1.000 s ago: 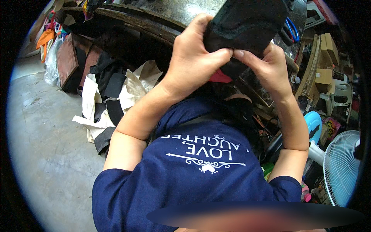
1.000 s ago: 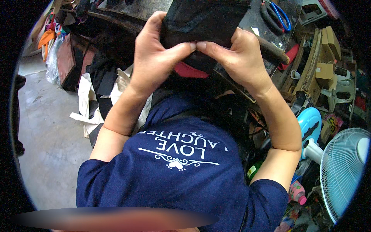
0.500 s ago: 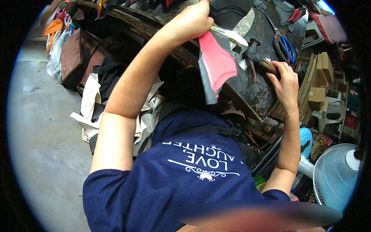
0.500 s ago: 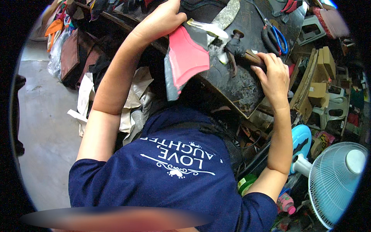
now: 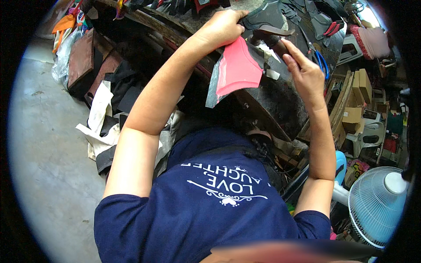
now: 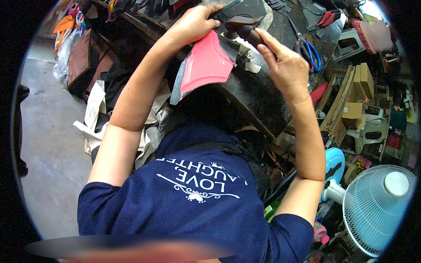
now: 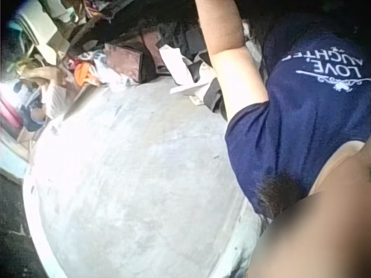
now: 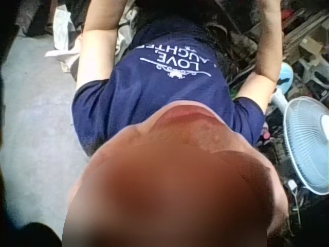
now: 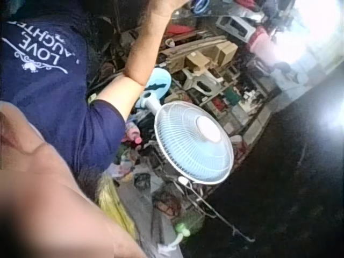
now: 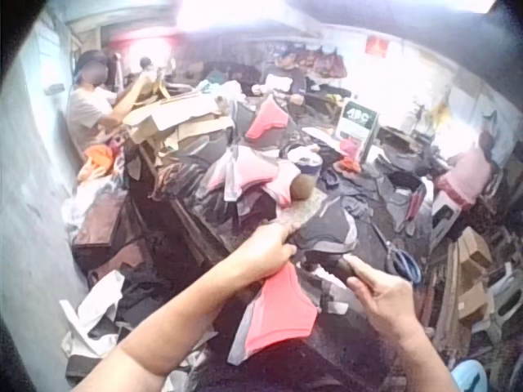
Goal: The person applies white tape to the edges of a black shoe upper and uses a hammer to press the tape into place. They repeat this process on different sections of the shoe, occasionally using scissors to trim the tape.
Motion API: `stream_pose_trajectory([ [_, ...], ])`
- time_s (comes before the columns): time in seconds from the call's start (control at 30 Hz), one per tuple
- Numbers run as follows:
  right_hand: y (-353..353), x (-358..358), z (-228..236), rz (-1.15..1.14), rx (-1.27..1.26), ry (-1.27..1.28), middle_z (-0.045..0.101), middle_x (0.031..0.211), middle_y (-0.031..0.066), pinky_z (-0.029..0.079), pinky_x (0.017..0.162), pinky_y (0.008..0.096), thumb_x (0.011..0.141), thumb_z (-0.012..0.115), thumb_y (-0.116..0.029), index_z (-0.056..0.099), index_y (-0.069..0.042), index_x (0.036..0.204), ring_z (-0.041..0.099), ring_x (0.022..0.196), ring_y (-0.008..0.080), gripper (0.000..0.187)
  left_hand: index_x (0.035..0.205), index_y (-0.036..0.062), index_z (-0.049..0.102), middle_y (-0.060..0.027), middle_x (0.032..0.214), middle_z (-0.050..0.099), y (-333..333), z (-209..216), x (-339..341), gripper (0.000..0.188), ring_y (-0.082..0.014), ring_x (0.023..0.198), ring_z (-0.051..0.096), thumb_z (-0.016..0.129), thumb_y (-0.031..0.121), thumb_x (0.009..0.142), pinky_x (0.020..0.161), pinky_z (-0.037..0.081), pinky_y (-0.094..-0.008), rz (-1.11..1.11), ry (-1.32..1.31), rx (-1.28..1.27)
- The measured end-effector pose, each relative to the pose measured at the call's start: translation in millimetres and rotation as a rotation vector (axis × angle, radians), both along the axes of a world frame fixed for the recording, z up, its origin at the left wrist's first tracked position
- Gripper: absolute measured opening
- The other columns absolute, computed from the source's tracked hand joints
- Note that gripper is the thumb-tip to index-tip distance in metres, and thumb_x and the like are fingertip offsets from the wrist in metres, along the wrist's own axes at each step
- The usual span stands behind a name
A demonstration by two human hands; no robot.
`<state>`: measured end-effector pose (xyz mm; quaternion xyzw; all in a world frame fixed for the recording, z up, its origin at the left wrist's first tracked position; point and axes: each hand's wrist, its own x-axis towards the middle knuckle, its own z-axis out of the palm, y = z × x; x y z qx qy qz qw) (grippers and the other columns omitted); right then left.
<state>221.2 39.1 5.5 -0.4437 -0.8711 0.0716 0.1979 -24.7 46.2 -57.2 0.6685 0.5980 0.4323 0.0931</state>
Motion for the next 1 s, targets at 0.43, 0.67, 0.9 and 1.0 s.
stream_pose_trajectory([
  [0.43,3.1,3.3,4.3,0.229,0.093,0.113,0.070,0.105,0.0064,0.054,0.066,0.0344,0.091,0.062,-0.041,0.062,-0.035,0.126,0.070,0.083,0.0252,0.035,0.127,0.0008,0.058,-0.0284,0.106,0.063,-7.5,-7.4,2.8,0.045,-0.0393,0.103,0.062,0.054,0.010,0.083,0.092,0.049,-0.0430,-0.022,-0.042,-0.095],
  [0.67,-4.5,-0.2,7.0,0.305,-0.066,0.453,0.072,0.093,0.0025,0.052,0.063,0.0236,0.094,0.064,-0.022,0.061,-0.022,0.131,0.065,0.072,0.0095,0.037,0.124,-0.0064,0.056,-0.0304,0.116,0.060,-18.1,3.5,1.3,0.043,-0.0394,0.111,0.060,0.053,0.005,0.083,0.097,0.046,-0.0418,-0.031,-0.101,-0.074],
  [0.9,-1.9,14.5,13.7,0.240,0.010,0.374,0.073,0.102,0.0026,0.051,0.063,0.0256,0.093,0.065,-0.028,0.065,-0.023,0.126,0.067,0.075,0.0137,0.034,0.126,-0.0042,0.055,-0.0309,0.111,0.061,-29.5,17.0,3.1,0.043,-0.0397,0.110,0.060,0.051,0.003,0.084,0.095,0.047,-0.0423,-0.077,-0.134,0.053],
  [1.0,-4.6,19.3,7.1,0.258,-0.085,0.775,0.072,0.101,0.0025,0.051,0.064,0.0228,0.095,0.063,-0.020,0.062,-0.020,0.130,0.064,0.073,0.0072,0.036,0.125,-0.0036,0.057,-0.0306,0.109,0.062,-32.5,23.9,4.6,0.042,-0.0404,0.106,0.061,0.050,0.002,0.083,0.093,0.048,-0.0425,-0.063,-0.131,0.068],
])
